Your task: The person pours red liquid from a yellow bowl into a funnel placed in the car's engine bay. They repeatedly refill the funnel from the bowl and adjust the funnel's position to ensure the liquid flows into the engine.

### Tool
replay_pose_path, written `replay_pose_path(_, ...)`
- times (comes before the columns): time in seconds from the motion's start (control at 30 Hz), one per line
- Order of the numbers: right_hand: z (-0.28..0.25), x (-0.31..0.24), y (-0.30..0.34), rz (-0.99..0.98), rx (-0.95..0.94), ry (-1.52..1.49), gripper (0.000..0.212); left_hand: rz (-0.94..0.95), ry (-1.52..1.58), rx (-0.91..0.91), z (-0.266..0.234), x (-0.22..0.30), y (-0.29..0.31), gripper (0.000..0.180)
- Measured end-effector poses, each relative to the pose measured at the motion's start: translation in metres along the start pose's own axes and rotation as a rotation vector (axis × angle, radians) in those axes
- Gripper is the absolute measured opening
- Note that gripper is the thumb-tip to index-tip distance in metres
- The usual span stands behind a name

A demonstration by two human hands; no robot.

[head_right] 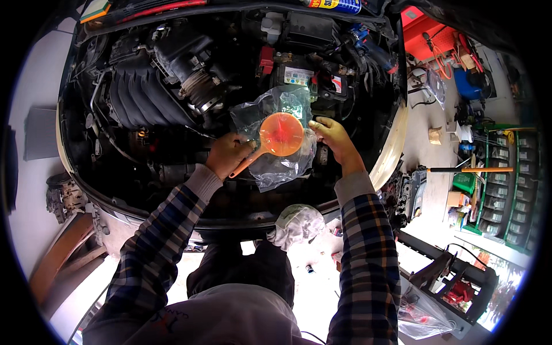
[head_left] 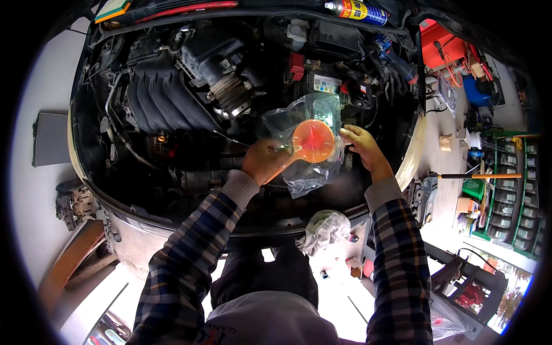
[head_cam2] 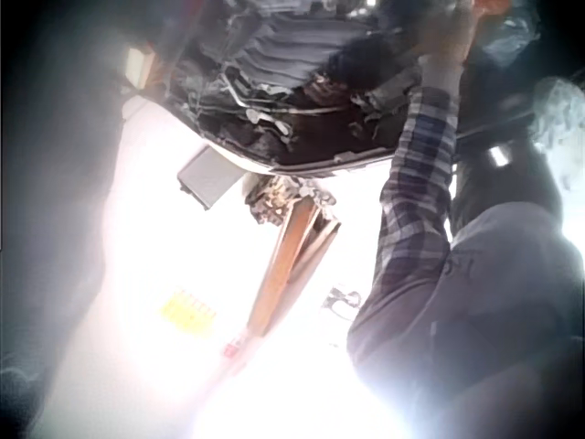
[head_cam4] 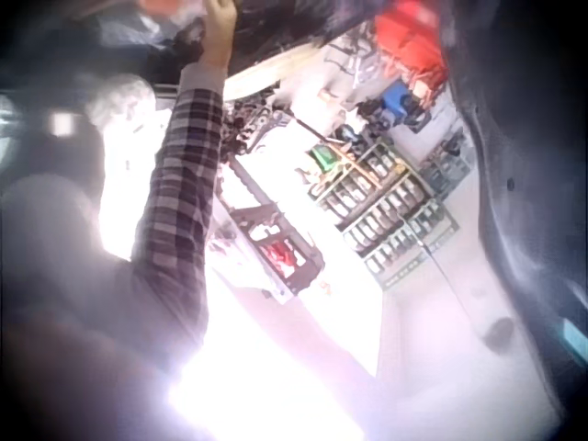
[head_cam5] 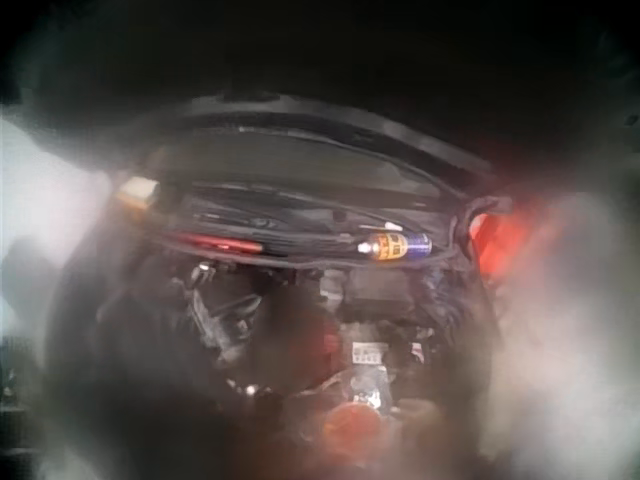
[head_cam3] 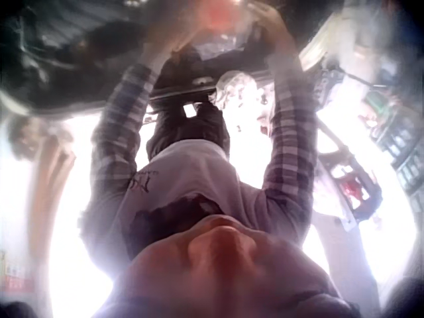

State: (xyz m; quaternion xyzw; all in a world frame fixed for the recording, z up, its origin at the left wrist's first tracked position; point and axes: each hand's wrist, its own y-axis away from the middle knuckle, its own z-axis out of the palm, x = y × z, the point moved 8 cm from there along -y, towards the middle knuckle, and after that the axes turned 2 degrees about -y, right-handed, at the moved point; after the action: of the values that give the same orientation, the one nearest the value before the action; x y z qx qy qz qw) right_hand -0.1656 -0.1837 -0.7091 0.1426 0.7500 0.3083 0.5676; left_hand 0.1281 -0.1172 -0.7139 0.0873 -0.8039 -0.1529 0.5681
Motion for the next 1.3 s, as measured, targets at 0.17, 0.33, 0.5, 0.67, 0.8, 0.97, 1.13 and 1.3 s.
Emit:
replay_pose_path(0.17, 0.013, -0.015, 0.000, 0.018, -0.008, 0.064, 0.043, 0.001, 0.100, 0.087, 0.009, -0.013, -0.008, 0.032)
replay_pose_path(0.33, 0.011, -0.005, -0.018, 0.009, -0.165, 0.038, 0.033, -0.071, 0.078, 0.097, 0.007, -0.003, -0.010, 0.027)
replay_pose_path(0.5, 0.021, -0.031, -0.011, -0.119, -0.175, -0.032, 0.029, -0.039, -0.015, 0.147, -0.001, 0.024, -0.005, 0.024)
replay_pose_path(0.67, 0.032, -0.076, 0.008, -0.677, 0.145, 0.621, 0.022, 0.077, -0.148, 0.295, -0.001, 0.048, -0.006, 0.024)
replay_pose_path(0.8, 0.051, -0.083, 0.018, -0.775, 0.213, 0.847, 0.020, -0.030, -0.112, 0.355, 0.003, 0.034, -0.009, 0.023)
replay_pose_path(0.97, 0.061, -0.080, 0.012, -0.760, 0.187, 0.872, 0.026, -0.188, 0.087, 0.264, 0.021, 0.034, -0.013, 0.023)
replay_pose_path(1.13, 0.056, -0.078, 0.006, -0.565, 0.167, 0.855, 0.035, 0.019, -0.192, 0.370, 0.012, 0.044, -0.021, 0.021)
replay_pose_path(1.3, 0.051, -0.072, 0.003, -0.494, 0.169, 0.799, 0.038, -0.004, -0.177, 0.267, 0.019, 0.046, -0.023, 0.020)
